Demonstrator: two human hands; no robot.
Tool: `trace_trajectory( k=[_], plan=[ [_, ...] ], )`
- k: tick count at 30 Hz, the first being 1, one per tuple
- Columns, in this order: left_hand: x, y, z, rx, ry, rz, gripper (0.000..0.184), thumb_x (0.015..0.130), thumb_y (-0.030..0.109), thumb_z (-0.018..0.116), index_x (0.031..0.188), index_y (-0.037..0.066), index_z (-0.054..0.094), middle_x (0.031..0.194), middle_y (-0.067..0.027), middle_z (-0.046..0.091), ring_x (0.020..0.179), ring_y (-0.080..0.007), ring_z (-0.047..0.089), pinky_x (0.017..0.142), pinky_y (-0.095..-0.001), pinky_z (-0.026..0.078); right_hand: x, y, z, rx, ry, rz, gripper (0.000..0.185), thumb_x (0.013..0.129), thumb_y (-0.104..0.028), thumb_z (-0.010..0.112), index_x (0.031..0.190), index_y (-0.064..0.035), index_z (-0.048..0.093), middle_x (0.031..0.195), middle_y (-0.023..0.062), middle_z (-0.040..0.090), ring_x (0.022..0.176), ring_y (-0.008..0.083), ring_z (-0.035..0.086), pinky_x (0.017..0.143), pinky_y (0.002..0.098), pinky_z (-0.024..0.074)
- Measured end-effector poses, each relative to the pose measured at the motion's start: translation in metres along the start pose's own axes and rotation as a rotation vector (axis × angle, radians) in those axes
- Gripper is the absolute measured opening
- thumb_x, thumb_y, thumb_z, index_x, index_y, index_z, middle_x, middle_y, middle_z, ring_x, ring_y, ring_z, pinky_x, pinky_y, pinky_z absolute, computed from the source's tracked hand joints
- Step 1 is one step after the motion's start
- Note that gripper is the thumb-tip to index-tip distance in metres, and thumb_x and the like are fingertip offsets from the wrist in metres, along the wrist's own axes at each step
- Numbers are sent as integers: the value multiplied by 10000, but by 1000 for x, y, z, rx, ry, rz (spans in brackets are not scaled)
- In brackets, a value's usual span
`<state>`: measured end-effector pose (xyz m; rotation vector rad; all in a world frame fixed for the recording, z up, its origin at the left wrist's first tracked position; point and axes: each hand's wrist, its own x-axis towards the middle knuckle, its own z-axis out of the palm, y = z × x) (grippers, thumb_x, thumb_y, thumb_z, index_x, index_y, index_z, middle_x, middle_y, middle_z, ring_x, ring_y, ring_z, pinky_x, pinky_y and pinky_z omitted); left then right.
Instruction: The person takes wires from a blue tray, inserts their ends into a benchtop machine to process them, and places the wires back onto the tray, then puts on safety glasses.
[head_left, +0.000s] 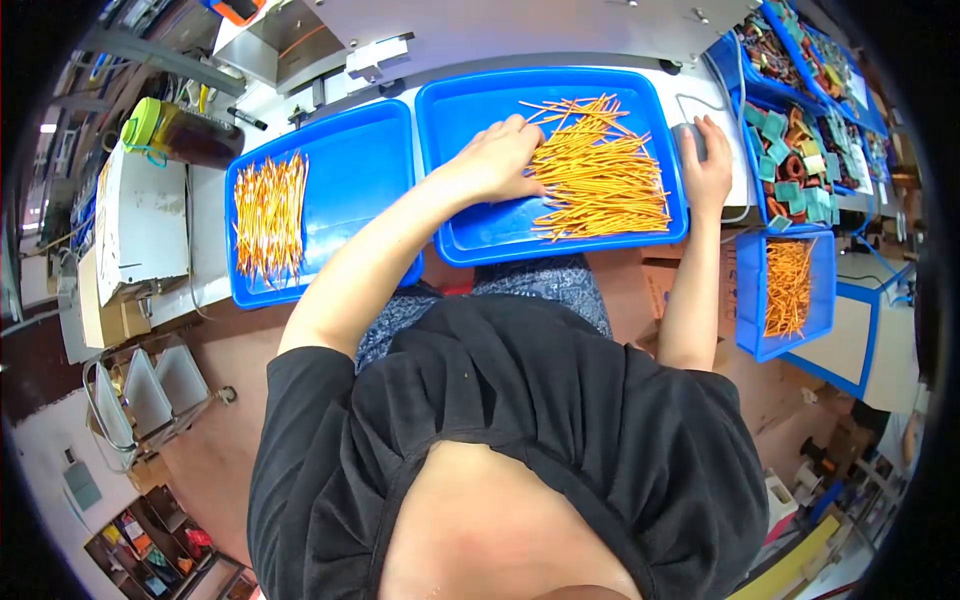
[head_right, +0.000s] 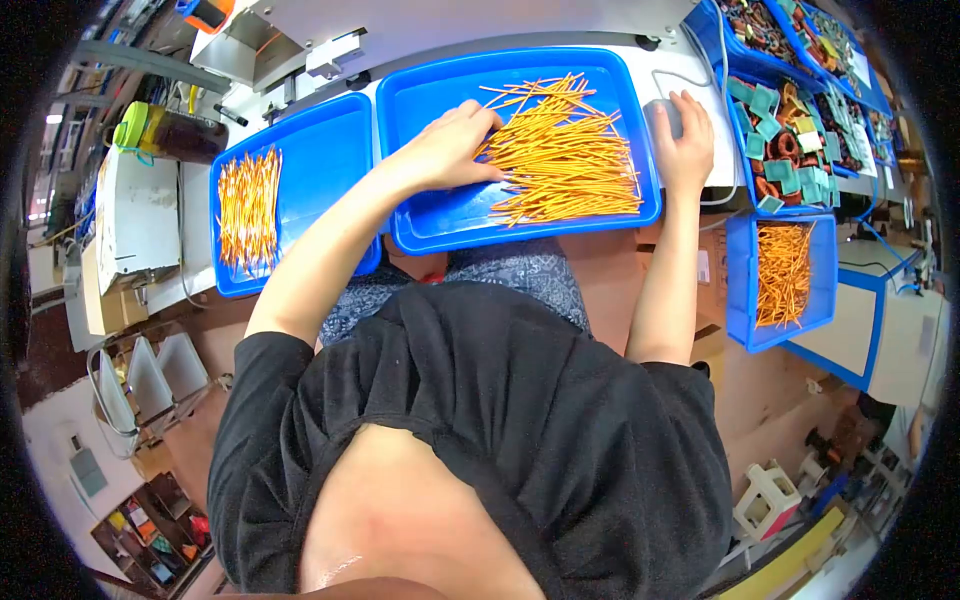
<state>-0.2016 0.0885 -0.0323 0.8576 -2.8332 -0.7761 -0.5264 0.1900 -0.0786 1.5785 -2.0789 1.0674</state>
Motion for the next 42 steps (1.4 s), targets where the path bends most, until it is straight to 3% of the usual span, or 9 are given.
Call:
trace_trajectory(
  k=[1, 8, 22, 26, 30, 32, 34, 37, 42],
  plan=[
    [-4, 1, 0, -41, 8, 17, 420, 771, 223, 692, 1090, 5, 529, 1065, -197, 561, 1037, -364, 555, 887, -431, 451, -1, 1, 1, 3, 10, 2, 309, 866, -273, 652, 1097, -67, 662, 1199, 133, 618, 1149, 291, 552, 992, 370, 409],
    [-23, 29, 23, 285, 113, -82, 183, 805, 68, 508, 968, -16, 513, 884, -218, 591, 864, -411, 612, 736, -469, 513, 0, 1, 2, 11, 37, 3, 307, 835, -271, 680, 1068, -72, 674, 1178, 135, 628, 1138, 303, 557, 978, 385, 423],
    [-54, 28, -75, 378, -149, -194, 194, 851, 102, 457, 981, -21, 532, 911, -229, 630, 890, -396, 625, 750, -472, 512, 1, -4, -1, 11, 21, 28, 320, 856, -297, 662, 1086, -75, 672, 1188, 128, 624, 1151, 290, 550, 984, 375, 418],
    [-73, 18, -104, 315, 3, -205, 203, 853, 106, 446, 953, -20, 569, 920, -239, 622, 887, -400, 612, 761, -471, 490, 0, -5, -2, 15, 1, 51, 316, 858, -276, 660, 1093, -65, 663, 1201, 134, 613, 1154, 297, 547, 986, 377, 417],
    [-92, 6, -98, -71, 168, -77, 262, 900, 145, 455, 1067, -21, 568, 995, -206, 612, 979, -361, 593, 831, -433, 465, 0, 2, 1, 24, -17, 19, 323, 875, -270, 642, 1104, -42, 650, 1209, 148, 607, 1164, 308, 536, 1002, 381, 400],
    [-96, -8, -82, -573, 144, -116, 226, 920, 175, 471, 1033, 0, 560, 811, -42, 532, 714, -158, 515, 660, -287, 436, 0, 0, 1, 32, -33, 25, 321, 881, -267, 638, 1107, -39, 648, 1207, 149, 607, 1170, 305, 531, 1005, 381, 394],
    [-103, -18, -68, -1577, 88, -203, 156, 914, 181, 492, 928, 37, 548, 721, 14, 416, 584, -82, 368, 552, -227, 348, 1, 0, 0, 43, -44, 36, 320, 886, -266, 634, 1110, -38, 648, 1210, 146, 607, 1179, 301, 526, 1006, 378, 390],
    [-106, -2, -53, -1876, 306, -108, 135, 899, 185, 520, 821, 79, 489, 681, 32, 361, 546, -53, 294, 505, -214, 281, 1, -4, 0, 51, -45, 43, 321, 893, -270, 627, 1125, -48, 650, 1226, 141, 601, 1157, 296, 546, 990, 371, 405],
    [-100, 3, -37, -1551, 510, -53, 212, 991, 218, 465, 816, 100, 453, 702, 39, 382, 560, -49, 334, 516, -208, 307, 1, -2, 2, 49, -35, 38, 322, 899, -275, 621, 1128, -52, 652, 1223, 140, 606, 1146, 292, 556, 983, 371, 411]
  ],
)
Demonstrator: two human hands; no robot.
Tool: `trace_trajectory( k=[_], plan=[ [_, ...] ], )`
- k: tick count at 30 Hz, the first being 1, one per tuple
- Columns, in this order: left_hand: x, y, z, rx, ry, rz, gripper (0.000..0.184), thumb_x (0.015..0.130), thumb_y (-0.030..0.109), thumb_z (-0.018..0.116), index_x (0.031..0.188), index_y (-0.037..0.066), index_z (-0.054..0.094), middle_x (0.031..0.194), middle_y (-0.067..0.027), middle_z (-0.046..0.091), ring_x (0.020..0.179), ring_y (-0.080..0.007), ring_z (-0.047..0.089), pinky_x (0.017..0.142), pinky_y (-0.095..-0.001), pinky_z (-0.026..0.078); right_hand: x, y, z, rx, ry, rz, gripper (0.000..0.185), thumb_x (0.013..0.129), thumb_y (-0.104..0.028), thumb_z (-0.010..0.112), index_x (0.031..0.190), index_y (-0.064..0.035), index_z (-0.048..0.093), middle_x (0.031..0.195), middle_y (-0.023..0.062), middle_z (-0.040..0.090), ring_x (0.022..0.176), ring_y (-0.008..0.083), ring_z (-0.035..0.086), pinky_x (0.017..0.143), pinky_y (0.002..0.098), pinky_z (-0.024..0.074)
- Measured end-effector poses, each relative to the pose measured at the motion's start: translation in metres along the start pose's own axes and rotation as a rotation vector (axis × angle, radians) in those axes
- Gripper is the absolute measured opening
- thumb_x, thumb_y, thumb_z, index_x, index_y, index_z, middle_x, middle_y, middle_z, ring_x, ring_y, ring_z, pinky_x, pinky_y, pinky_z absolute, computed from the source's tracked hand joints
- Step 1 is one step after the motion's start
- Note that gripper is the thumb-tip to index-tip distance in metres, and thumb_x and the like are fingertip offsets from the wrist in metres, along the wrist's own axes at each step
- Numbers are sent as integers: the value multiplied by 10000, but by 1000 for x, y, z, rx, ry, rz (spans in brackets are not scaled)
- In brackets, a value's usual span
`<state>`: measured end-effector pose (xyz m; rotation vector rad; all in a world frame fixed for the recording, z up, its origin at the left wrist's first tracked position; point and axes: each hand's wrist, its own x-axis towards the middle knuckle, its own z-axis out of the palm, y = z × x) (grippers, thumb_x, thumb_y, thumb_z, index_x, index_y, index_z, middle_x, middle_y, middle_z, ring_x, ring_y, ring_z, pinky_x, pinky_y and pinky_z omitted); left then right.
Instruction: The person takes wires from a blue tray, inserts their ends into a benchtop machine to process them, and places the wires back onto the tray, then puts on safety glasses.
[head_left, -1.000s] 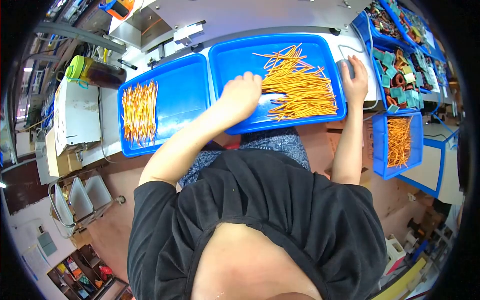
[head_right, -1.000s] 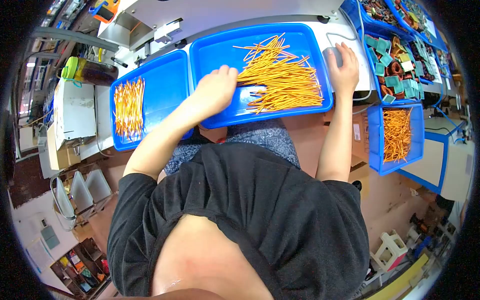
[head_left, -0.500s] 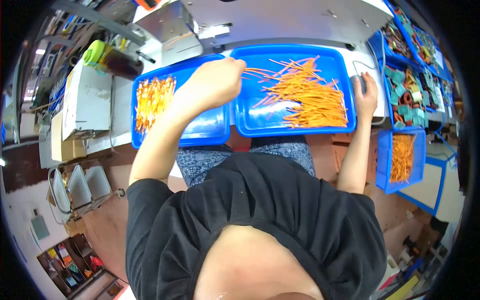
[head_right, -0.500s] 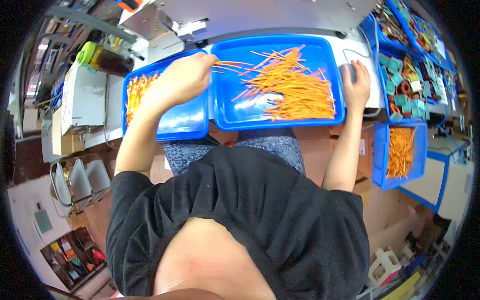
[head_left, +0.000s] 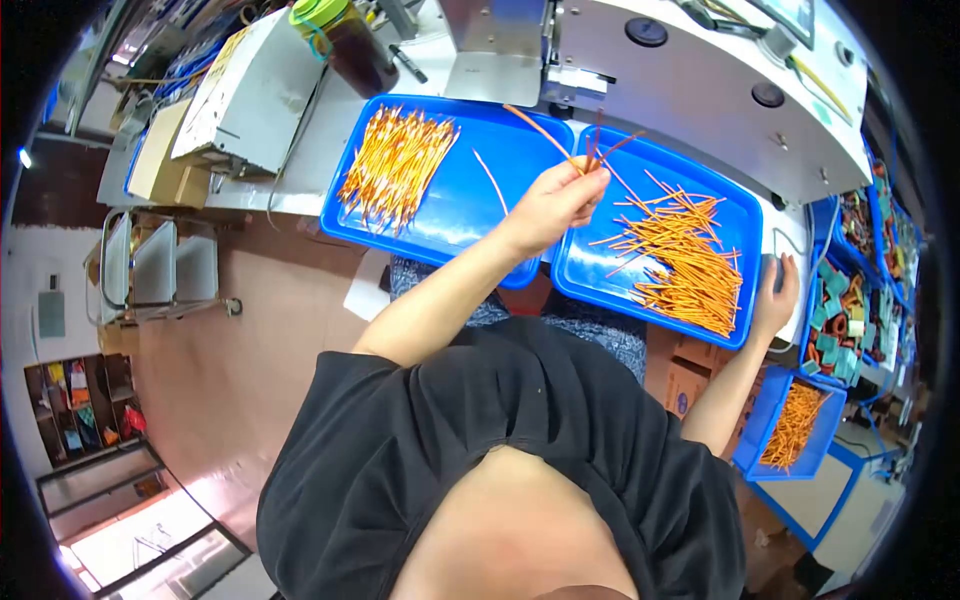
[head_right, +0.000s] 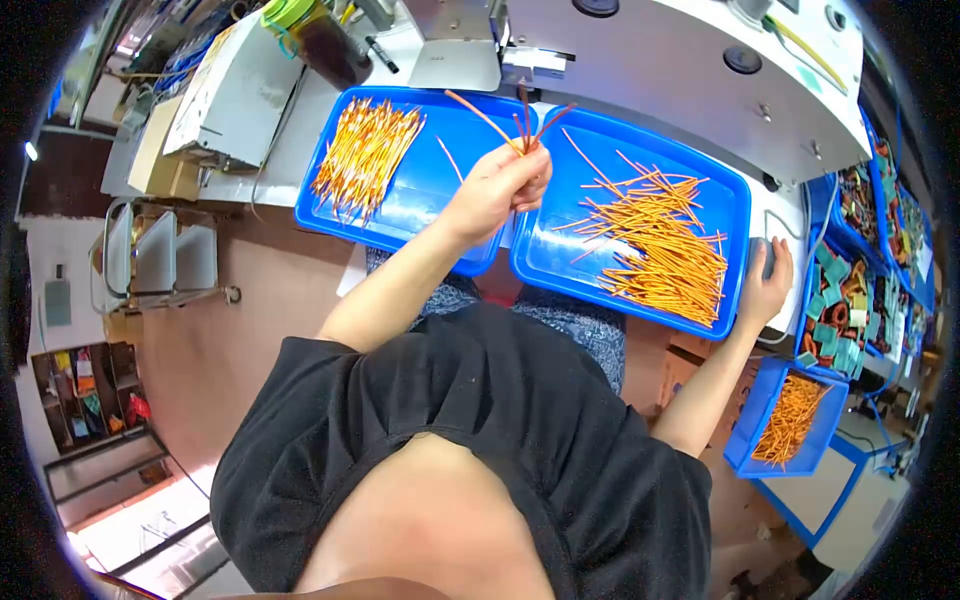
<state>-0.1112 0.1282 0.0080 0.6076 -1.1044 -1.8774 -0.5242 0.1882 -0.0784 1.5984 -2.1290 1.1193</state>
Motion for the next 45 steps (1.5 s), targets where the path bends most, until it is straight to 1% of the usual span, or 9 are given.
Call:
trace_trajectory(
  k=[6, 10, 17, 21, 31, 34, 37, 44, 45],
  plan=[
    [-4, 3, -24, 510, 35, 174, 126, 978, 157, 462, 918, 51, 495, 800, 3, 484, 696, -84, 481, 640, -232, 425, 2, 1, 1, 14, -29, 2, 337, 905, -264, 610, 1143, -29, 643, 1234, 152, 598, 1157, 289, 550, 988, 368, 402],
    [-13, 31, -54, 422, 155, 268, 154, 995, 140, 429, 975, 22, 526, 836, -25, 511, 770, -108, 527, 717, -255, 466, 0, 0, 1, 8, -36, 11, 337, 907, -265, 609, 1143, -28, 643, 1234, 157, 596, 1159, 292, 548, 991, 366, 400],
    [-49, 19, -99, 546, 202, 224, 165, 993, 145, 437, 1014, 29, 552, 903, -17, 545, 870, -101, 515, 810, -260, 436, 1, 0, 1, 18, -33, -1, 341, 908, -264, 611, 1132, -10, 644, 1219, 172, 602, 1141, 302, 561, 988, 368, 405],
    [-65, 10, -116, 602, 297, -3, 168, 973, 169, 476, 1015, 38, 572, 986, -26, 583, 964, -110, 505, 910, -262, 365, 2, 2, 2, 18, -34, -6, 340, 909, -264, 609, 1132, -10, 644, 1219, 173, 602, 1141, 306, 560, 989, 369, 404],
    [-62, 0, -121, 968, 325, 246, 234, 974, 193, 476, 1035, 3, 598, 949, -70, 611, 925, -163, 572, 824, -308, 446, 2, 3, 2, 14, -36, -17, 339, 912, -261, 604, 1132, -6, 641, 1216, 178, 602, 1136, 313, 561, 983, 374, 408],
    [-62, 10, -105, 761, 312, 269, 224, 972, 176, 466, 1044, 10, 598, 959, -63, 616, 921, -162, 576, 837, -300, 446, 2, 5, 2, 10, -36, -21, 338, 912, -261, 604, 1134, -8, 641, 1218, 178, 601, 1136, 311, 561, 981, 372, 410],
    [-62, 10, -112, 658, 207, 6, 213, 962, 146, 474, 1083, 19, 595, 982, -63, 631, 926, -158, 585, 853, -290, 448, 2, 3, 2, 8, -36, -15, 336, 912, -261, 605, 1135, -12, 642, 1220, 175, 601, 1139, 308, 560, 982, 370, 409],
    [-41, 28, -115, 986, 96, 41, 247, 886, 199, 602, 1068, 39, 645, 907, -85, 678, 815, -172, 636, 746, -306, 494, 1, 0, 1, 11, -29, -3, 334, 908, -265, 611, 1130, -18, 646, 1223, 165, 601, 1142, 301, 559, 986, 370, 407],
    [-40, 49, -106, 1274, 57, 13, 238, 871, 159, 618, 1080, 47, 641, 964, -109, 693, 867, -198, 675, 772, -318, 521, 1, 0, 1, 15, -26, -4, 334, 907, -265, 613, 1130, -18, 646, 1223, 164, 602, 1141, 301, 559, 986, 370, 407]
  ],
)
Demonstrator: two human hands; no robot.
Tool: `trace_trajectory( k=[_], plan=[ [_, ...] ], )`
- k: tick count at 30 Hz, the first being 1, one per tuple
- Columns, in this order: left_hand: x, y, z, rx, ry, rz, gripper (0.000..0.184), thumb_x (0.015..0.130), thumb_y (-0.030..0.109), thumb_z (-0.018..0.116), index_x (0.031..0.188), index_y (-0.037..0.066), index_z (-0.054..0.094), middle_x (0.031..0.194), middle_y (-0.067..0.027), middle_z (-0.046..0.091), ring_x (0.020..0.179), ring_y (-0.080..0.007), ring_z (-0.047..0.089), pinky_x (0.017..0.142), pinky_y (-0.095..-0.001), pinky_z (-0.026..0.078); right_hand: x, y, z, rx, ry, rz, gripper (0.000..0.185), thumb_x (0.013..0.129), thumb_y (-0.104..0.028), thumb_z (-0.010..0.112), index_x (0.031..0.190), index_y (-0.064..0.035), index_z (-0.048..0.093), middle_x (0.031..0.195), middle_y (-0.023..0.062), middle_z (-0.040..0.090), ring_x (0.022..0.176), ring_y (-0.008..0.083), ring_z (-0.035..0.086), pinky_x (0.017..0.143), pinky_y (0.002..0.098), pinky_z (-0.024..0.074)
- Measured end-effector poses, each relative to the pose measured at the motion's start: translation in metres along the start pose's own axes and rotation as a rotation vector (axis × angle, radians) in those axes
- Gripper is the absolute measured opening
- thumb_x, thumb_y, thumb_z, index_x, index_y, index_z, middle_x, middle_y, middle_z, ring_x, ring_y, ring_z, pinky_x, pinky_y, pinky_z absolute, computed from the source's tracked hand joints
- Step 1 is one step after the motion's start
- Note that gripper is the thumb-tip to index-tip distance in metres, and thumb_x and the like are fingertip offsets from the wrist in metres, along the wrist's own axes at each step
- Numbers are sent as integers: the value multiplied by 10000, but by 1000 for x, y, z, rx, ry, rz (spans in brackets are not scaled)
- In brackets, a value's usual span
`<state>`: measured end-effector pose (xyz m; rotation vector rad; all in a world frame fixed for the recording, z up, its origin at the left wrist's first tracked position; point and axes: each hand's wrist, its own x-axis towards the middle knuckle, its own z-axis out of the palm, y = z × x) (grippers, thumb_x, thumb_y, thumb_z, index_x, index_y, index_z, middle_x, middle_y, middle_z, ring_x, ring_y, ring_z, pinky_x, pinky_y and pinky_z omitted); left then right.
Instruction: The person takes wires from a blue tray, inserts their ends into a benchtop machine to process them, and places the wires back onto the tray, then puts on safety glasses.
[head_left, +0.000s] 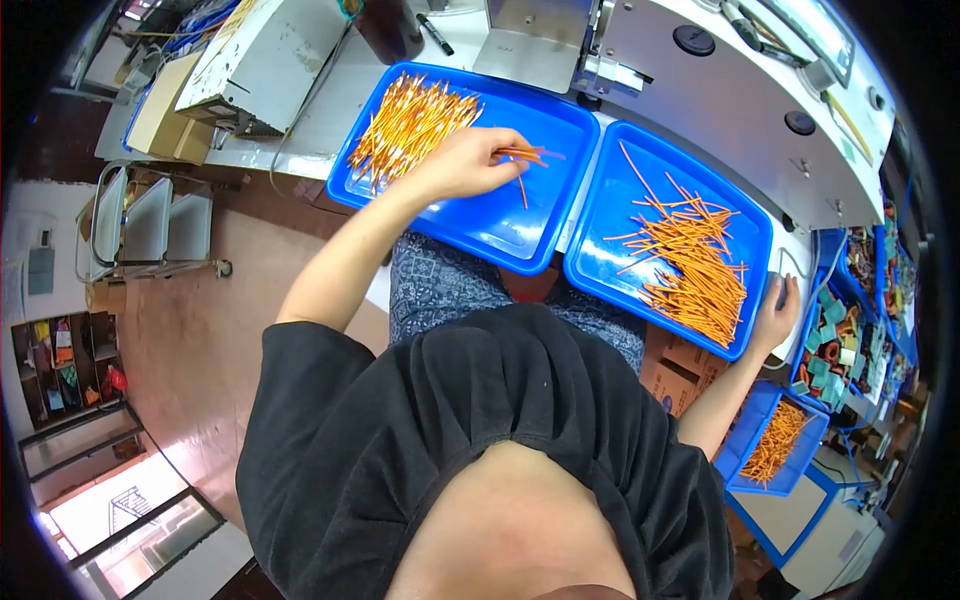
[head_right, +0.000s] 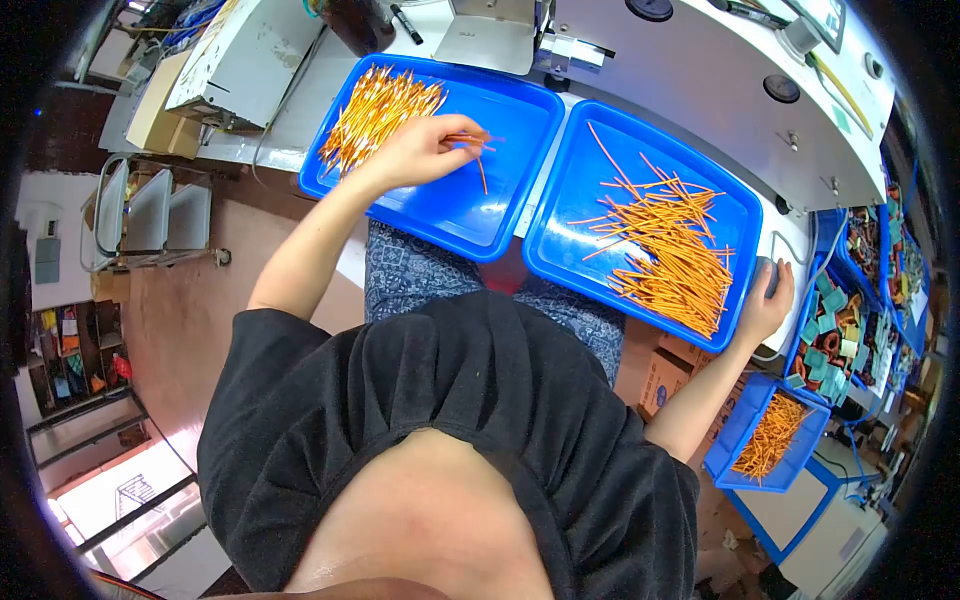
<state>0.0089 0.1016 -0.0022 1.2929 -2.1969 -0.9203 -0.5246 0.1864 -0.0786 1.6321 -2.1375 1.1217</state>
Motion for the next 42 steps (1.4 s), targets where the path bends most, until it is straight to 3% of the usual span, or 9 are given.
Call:
trace_trajectory(
  k=[1, 3, 9, 13, 17, 22, 26, 30, 42],
  plan=[
    [5, -2, -9, 268, -42, 51, 284, 819, 162, 652, 1092, 84, 646, 924, -128, 692, 845, -256, 676, 751, -343, 525, -1, 0, 0, -3, 0, 6, 332, 907, -264, 614, 1129, -19, 647, 1222, 164, 602, 1142, 301, 559, 986, 369, 407],
    [11, -23, -13, 434, -46, 185, 269, 786, 170, 665, 1045, 96, 672, 914, -128, 689, 843, -293, 661, 747, -376, 520, -1, 0, 0, -8, 2, 14, 329, 906, -261, 616, 1128, -20, 648, 1221, 163, 603, 1142, 301, 558, 985, 367, 408],
    [13, -37, -12, 446, -76, 160, 165, 794, 180, 652, 915, 77, 698, 882, -127, 684, 828, -312, 651, 740, -398, 513, -1, 1, 0, -7, 12, 0, 315, 904, -250, 617, 1118, -22, 651, 1206, 158, 609, 1134, 299, 560, 978, 367, 413],
    [0, -36, -2, 432, 33, 172, 151, 808, 184, 645, 926, 92, 667, 897, -114, 641, 861, -316, 629, 744, -401, 507, 0, -2, 0, -8, 10, 7, 315, 903, -246, 616, 1121, -20, 646, 1203, 159, 610, 1133, 302, 559, 978, 370, 412],
    [12, -35, -23, 376, 251, 164, 136, 834, 125, 653, 960, 74, 652, 911, -112, 556, 883, -294, 571, 766, -367, 479, 0, 2, 0, -28, 6, -11, 314, 903, -243, 614, 1123, -21, 645, 1203, 160, 610, 1135, 305, 558, 978, 374, 411],
    [52, -28, -53, 338, 514, 225, 146, 820, 162, 637, 962, 129, 638, 1004, -91, 590, 876, -308, 618, 737, -390, 497, 0, 1, 0, -23, 13, -4, 316, 901, -243, 614, 1115, -12, 645, 1200, 166, 609, 1131, 310, 555, 982, 375, 405],
    [76, -14, -57, 363, 427, 207, 216, 817, 67, 594, 1027, 110, 625, 962, -72, 658, 876, -253, 649, 751, -332, 500, -1, 1, 0, -30, 12, -12, 318, 904, -244, 612, 1116, -9, 642, 1197, 166, 609, 1128, 313, 555, 981, 376, 406],
    [94, -18, -50, 318, 471, 329, 210, 822, 75, 598, 1026, 116, 626, 956, -61, 661, 867, -264, 648, 740, -331, 507, -1, 0, 0, -20, 11, -2, 324, 906, -246, 608, 1127, -11, 636, 1205, 166, 604, 1133, 315, 551, 982, 377, 406],
    [101, -29, -58, 435, 559, 296, 147, 823, 140, 618, 964, 171, 648, 910, -12, 645, 840, -259, 636, 702, -361, 513, -2, -3, -1, -24, 13, 12, 305, 901, -232, 612, 1123, -24, 640, 1208, 163, 604, 1142, 310, 548, 984, 380, 407]
  ],
)
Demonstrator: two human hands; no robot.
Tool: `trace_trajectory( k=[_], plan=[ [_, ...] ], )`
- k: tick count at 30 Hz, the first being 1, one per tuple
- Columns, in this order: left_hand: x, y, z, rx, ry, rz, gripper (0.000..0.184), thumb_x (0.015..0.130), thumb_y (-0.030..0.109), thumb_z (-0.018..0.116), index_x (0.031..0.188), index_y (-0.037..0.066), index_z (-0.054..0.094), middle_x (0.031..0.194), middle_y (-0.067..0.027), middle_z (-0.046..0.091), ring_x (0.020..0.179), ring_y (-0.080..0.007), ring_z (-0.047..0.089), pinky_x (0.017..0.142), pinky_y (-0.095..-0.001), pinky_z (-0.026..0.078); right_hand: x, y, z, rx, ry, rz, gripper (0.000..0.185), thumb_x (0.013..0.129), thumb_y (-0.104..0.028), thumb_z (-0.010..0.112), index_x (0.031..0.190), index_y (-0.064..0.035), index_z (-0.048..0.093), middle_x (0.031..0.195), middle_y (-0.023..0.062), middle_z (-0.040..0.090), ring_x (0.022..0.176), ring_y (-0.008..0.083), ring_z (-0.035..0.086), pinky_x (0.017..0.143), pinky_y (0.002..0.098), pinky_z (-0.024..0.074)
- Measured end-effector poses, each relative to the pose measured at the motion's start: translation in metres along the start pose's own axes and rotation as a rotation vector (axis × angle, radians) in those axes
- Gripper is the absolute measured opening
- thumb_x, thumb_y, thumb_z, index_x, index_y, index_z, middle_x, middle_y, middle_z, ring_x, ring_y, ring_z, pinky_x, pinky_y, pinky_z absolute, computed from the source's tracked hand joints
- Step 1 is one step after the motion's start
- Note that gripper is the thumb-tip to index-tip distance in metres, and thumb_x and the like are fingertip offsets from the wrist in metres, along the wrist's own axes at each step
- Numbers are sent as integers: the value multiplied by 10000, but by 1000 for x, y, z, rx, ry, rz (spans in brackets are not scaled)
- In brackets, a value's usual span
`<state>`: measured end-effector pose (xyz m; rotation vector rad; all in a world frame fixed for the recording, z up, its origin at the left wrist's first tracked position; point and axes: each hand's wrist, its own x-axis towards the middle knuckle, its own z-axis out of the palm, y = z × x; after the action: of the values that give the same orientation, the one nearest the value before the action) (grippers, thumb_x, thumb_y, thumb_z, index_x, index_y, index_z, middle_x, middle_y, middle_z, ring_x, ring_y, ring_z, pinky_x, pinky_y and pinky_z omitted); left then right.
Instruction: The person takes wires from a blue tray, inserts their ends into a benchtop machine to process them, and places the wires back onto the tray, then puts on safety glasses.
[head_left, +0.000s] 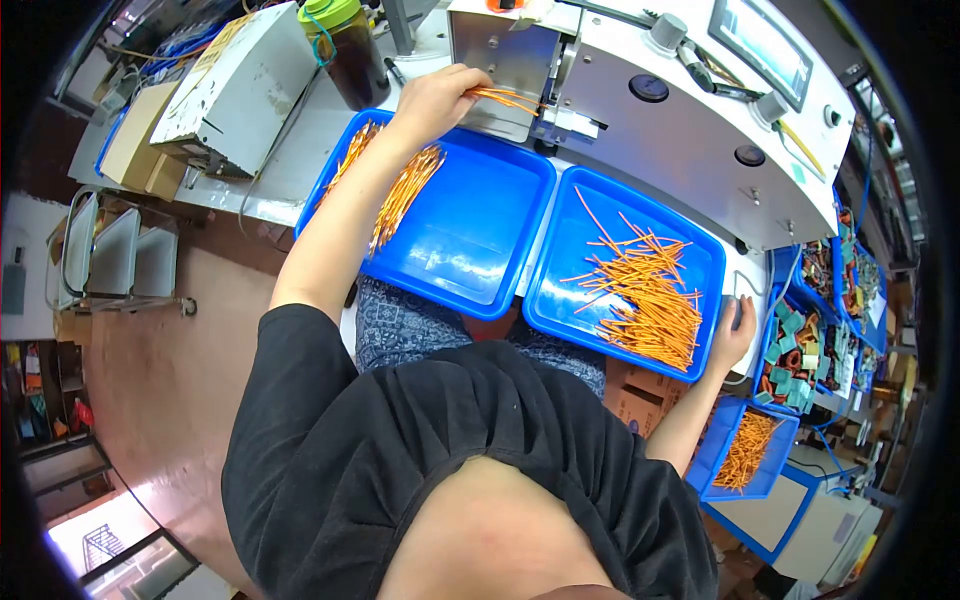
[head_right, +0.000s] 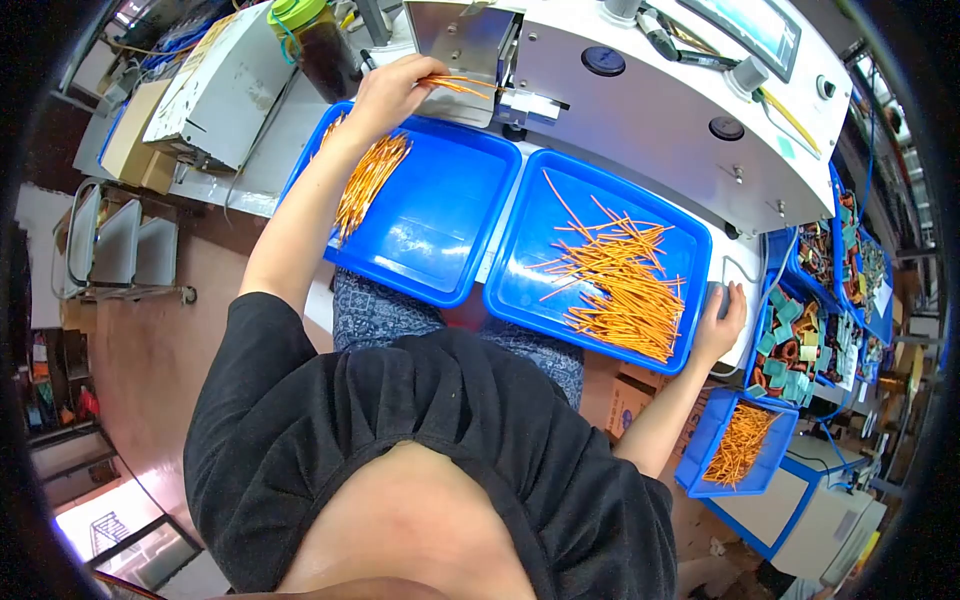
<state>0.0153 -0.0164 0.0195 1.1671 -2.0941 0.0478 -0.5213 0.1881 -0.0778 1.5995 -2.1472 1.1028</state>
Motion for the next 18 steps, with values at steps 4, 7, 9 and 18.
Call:
trace_trajectory(
  k=[4, 7, 9, 18],
  plan=[
    [2, 5, 3, 17, 13, 4, 140, 822, 146, 617, 956, 170, 650, 900, -11, 642, 834, -256, 636, 695, -361, 512, 1, -1, 0, -3, -1, -1, 301, 904, -225, 609, 1125, -23, 641, 1214, 162, 601, 1145, 309, 547, 985, 380, 406],
    [5, 12, 1, 22, 11, 13, 138, 822, 148, 613, 954, 165, 652, 888, -11, 637, 830, -257, 635, 689, -364, 511, 1, -1, -1, 1, -3, 0, 301, 906, -223, 607, 1125, -20, 642, 1217, 163, 599, 1148, 311, 546, 986, 381, 404],
    [6, 13, 1, 36, 10, 12, 139, 821, 146, 611, 953, 160, 653, 880, -15, 633, 828, -258, 634, 687, -368, 510, 1, -1, 0, 2, -5, -2, 301, 906, -221, 608, 1125, -17, 642, 1216, 165, 600, 1146, 313, 547, 985, 381, 405],
    [0, 10, 9, 9, -13, -30, 172, 825, 117, 618, 990, 141, 658, 921, -38, 652, 835, -281, 638, 700, -368, 511, 2, 4, -1, -8, -52, -28, 290, 901, -214, 620, 1099, -5, 654, 1207, 171, 603, 1132, 311, 556, 974, 379, 414]
  ],
)
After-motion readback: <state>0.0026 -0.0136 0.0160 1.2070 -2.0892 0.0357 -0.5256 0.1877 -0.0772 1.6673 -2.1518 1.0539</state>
